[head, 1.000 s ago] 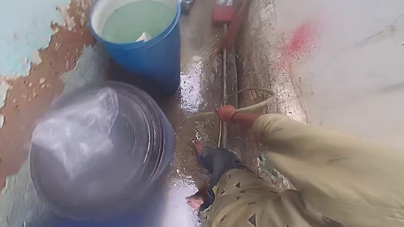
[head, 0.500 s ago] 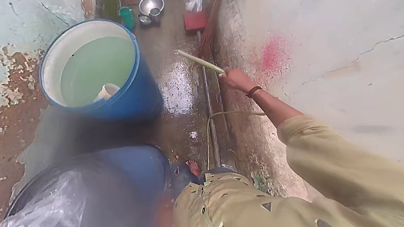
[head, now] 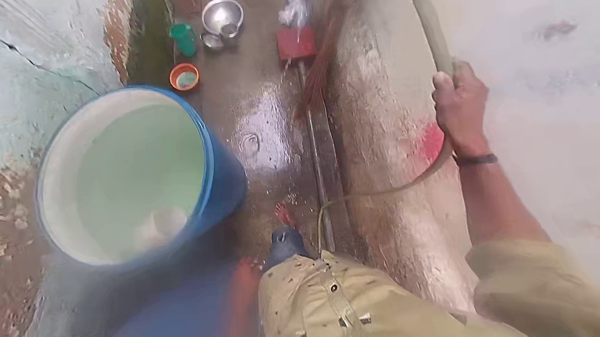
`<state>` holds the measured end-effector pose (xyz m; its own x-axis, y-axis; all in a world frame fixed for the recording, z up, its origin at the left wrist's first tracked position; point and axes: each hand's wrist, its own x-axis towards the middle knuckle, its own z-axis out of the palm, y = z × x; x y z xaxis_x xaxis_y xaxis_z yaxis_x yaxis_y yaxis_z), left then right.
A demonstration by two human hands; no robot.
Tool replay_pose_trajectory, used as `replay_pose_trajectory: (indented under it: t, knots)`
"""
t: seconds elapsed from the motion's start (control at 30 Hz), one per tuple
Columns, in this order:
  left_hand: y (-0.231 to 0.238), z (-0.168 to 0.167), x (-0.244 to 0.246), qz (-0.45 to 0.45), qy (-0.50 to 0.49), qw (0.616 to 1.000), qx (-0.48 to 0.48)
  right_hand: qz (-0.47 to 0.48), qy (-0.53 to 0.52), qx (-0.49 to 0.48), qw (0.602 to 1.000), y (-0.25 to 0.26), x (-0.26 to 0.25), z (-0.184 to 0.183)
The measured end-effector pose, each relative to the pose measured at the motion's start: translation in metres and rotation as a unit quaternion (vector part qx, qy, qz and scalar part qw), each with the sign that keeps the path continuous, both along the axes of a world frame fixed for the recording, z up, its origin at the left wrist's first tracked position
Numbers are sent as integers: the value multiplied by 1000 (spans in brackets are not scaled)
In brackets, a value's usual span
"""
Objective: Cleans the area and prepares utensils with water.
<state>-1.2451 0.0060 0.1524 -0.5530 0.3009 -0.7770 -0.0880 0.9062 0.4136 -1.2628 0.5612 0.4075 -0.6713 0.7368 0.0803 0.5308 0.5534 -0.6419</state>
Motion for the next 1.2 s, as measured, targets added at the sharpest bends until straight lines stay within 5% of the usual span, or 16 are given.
replay_pose_trajectory:
  t: [0.27, 0.63, 0.77, 0.87, 1.2]
  knots:
    - [137, 49, -194, -39, 77, 992, 96, -21, -34, -20, 999, 79, -108, -41]
    - [221, 10, -358, 53, 58, 995, 66, 37, -9, -120, 992, 157, -328, -100]
    - [278, 40, -431, 43, 60, 996, 47, 127, -107, -162, 973, 182, -440, -141]
    - [320, 73, -500, 51, 100, 991, 70, 99, -125, -162, 974, 196, -501, -164]
    - [409, 115, -667, 91, 161, 978, 94, 138, -218, -216, 942, 210, -592, -184]
